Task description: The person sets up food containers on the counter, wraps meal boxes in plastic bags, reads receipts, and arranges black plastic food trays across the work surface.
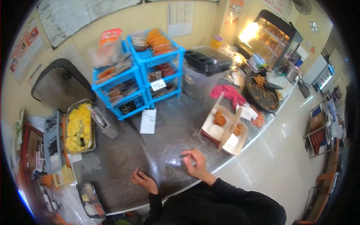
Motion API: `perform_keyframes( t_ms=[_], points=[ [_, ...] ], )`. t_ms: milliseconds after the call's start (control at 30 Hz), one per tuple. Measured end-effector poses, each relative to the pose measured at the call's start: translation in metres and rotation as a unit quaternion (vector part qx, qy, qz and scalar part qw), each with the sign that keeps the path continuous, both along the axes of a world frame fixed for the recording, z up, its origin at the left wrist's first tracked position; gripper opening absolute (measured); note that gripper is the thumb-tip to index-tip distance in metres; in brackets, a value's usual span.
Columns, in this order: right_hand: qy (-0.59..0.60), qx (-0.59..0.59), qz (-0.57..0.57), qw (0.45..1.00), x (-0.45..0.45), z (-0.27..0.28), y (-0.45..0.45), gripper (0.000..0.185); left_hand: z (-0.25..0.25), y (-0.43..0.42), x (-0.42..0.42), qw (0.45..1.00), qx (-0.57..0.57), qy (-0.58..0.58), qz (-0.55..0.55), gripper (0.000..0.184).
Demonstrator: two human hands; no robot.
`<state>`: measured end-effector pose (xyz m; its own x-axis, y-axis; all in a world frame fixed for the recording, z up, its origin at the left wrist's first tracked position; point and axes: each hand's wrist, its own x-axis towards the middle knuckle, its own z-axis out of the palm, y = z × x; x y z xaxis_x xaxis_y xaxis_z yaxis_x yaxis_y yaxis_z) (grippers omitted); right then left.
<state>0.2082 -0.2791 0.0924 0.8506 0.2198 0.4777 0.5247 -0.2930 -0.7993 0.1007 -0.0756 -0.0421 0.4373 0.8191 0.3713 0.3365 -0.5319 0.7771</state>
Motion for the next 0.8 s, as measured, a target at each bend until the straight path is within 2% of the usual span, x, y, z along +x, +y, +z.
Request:
perform_keyframes(
  t_ms=[33,100,133,167,233,333,400,433,533,600,633,700,733,800],
  points=[
    [-0.049,-0.004,-0.025,0.998,0.003,0.018,-0.021,0.013,0.006,-0.009,0.009,1.0,0.007,-0.007,0.011,0.023],
    [-0.162,0.052,-0.123,0.978,0.021,0.019,-0.069,0.013,0.018,-0.036,0.025,0.989,-0.106,-0.073,-0.067,0.024],
    [-0.188,0.045,-0.183,0.964,0.032,0.026,-0.102,0.017,0.027,-0.051,0.034,0.976,-0.159,-0.108,-0.101,0.025],
    [-0.181,0.08,-0.263,0.944,0.051,0.008,-0.138,0.017,0.04,-0.071,0.044,0.961,-0.207,-0.117,-0.143,0.027],
    [-0.071,0.135,-0.343,0.927,0.085,0.027,-0.197,0.015,0.051,-0.119,0.064,0.934,-0.263,-0.087,-0.227,0.028],
    [0.057,-0.006,-0.322,0.945,0.131,-0.012,-0.295,0.014,0.043,-0.181,0.102,0.867,-0.368,-0.004,-0.336,0.031],
    [0.053,-0.129,-0.233,0.962,0.148,-0.054,-0.33,0.017,0.039,-0.211,0.137,0.839,-0.423,0.058,-0.337,0.035],
    [0.049,-0.189,-0.183,0.964,0.152,-0.063,-0.337,0.019,0.038,-0.222,0.151,0.849,-0.412,0.078,-0.321,0.036],
    [0.016,-0.166,-0.079,0.983,0.159,-0.068,-0.326,0.027,0.045,-0.241,0.186,0.879,-0.358,0.135,-0.284,0.041],
    [0.049,-0.202,-0.084,0.974,0.161,-0.072,-0.329,0.031,0.057,-0.248,0.197,0.903,-0.297,0.167,-0.263,0.045],
    [0.061,-0.219,-0.08,0.971,0.164,-0.073,-0.327,0.032,0.06,-0.251,0.197,0.906,-0.295,0.153,-0.26,0.045],
    [0.042,-0.206,-0.058,0.976,0.169,-0.075,-0.334,0.031,0.014,-0.244,0.199,0.942,-0.19,0.095,-0.259,0.039],
    [0.036,-0.199,-0.043,0.979,0.169,-0.076,-0.335,0.031,0.013,-0.243,0.198,0.955,-0.134,0.071,-0.253,0.037],
    [0.038,-0.181,-0.027,0.982,0.167,-0.071,-0.336,0.033,0.017,-0.244,0.198,0.958,-0.166,0.085,-0.218,0.036]
  ],
)
